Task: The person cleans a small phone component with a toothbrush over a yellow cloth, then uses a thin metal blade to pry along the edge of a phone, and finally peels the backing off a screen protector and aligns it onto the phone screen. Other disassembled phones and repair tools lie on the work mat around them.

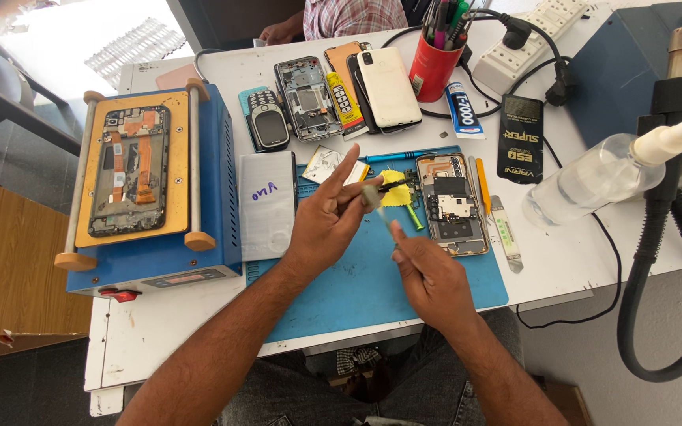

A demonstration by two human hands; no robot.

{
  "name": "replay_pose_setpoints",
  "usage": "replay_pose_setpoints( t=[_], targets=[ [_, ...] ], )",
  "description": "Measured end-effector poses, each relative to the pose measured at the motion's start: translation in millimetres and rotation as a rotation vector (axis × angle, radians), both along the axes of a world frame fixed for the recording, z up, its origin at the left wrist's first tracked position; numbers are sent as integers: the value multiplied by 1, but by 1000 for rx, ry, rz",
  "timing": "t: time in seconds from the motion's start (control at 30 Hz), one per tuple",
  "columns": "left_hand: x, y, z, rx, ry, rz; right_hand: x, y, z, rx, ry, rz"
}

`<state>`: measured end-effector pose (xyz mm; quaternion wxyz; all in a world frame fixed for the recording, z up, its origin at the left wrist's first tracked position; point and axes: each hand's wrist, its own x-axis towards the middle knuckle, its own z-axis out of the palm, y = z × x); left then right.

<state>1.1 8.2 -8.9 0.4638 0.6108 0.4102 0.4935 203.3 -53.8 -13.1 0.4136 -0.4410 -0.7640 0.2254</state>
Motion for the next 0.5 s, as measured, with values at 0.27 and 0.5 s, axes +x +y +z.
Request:
replay_pose_setpoints(
  t=[0.27, 0.5],
  targets=[
    [-5, 3, 6, -145, -271, -49, 5, 5, -10, 55, 128, -289],
    [-8, 6, 13, -345, -516, -67, 6, 0, -15, 186, 20, -123]
  ],
)
